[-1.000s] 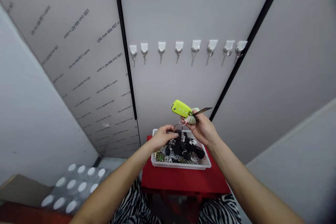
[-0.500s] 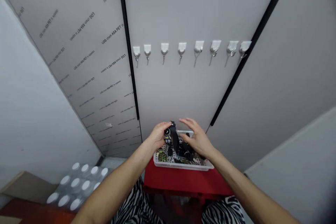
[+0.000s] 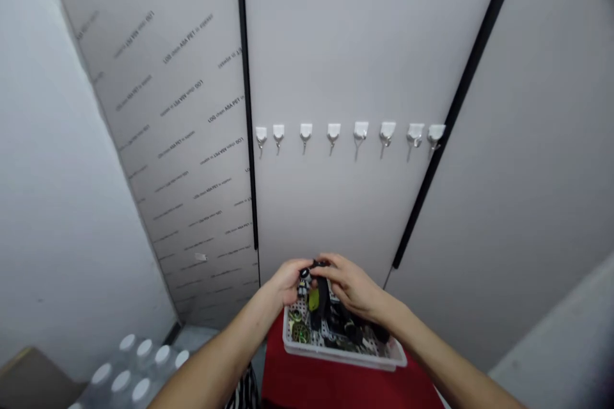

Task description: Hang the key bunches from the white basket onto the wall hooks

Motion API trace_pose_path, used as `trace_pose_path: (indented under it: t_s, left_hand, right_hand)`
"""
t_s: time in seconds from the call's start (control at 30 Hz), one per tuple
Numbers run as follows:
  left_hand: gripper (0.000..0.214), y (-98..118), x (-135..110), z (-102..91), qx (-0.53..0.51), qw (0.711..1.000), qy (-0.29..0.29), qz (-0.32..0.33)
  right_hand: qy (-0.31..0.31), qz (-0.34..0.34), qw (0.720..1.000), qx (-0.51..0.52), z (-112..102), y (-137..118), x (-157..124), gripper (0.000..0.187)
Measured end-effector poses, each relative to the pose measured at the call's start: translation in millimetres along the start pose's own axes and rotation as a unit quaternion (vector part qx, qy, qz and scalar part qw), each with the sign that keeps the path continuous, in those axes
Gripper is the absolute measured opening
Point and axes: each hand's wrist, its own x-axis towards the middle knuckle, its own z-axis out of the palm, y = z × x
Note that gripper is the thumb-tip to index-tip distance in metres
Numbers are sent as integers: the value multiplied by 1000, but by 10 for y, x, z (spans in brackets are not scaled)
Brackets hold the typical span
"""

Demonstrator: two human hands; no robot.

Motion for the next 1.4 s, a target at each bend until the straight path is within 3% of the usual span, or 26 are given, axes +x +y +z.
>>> trace_pose_path:
  t_s: [0.1,0.2,0.3,0.4,0.47,0.53,0.67,0.8,0.9,1.1,1.23,1.4]
  left_hand:
    - [12,23,-14,-15,21,1000,-20,-6]
    - [10,74,-64,6,76,995,-47,32]
    - [6,160,-129,46,197,968,-21,156]
    - [16,289,-149,101,279,899,40,335]
    - [21,397,-137,142,287,872,28,396]
    - [19,514,-133,178,273,864,23,422]
    - [10,753,-207,189,234,866,44,440]
    - [26,996,-295,83,164,874,88,448]
    - [31,1182,-300,-12,112,870,110,467]
    - [26,1494,-228,-70,48,879,108,461]
    - [22,1610,-152,-69,22,884,100,456]
    - [15,1606,-33,-75,9,893,100,438]
  right_hand:
    - [-17,4,1000,19,-83,-52,66,32]
    - [40,35,996,77,-164,-70,173,22]
    - [138,122,972,144,-258,-73,353,18]
    - [171,200,944,200,-348,-107,604,18]
    - [169,212,936,223,-398,-152,792,15]
    - [178,198,940,216,-445,-203,982,13]
    - [217,172,933,230,-545,-298,1349,19]
    - [252,150,919,261,-603,-360,1698,20]
    - [287,138,920,227,-582,-374,1937,21]
    - [358,176,909,125,-530,-356,2323,23]
    - [356,208,908,68,-546,-323,2489,23]
    - [308,240,920,15,-511,-248,2553,21]
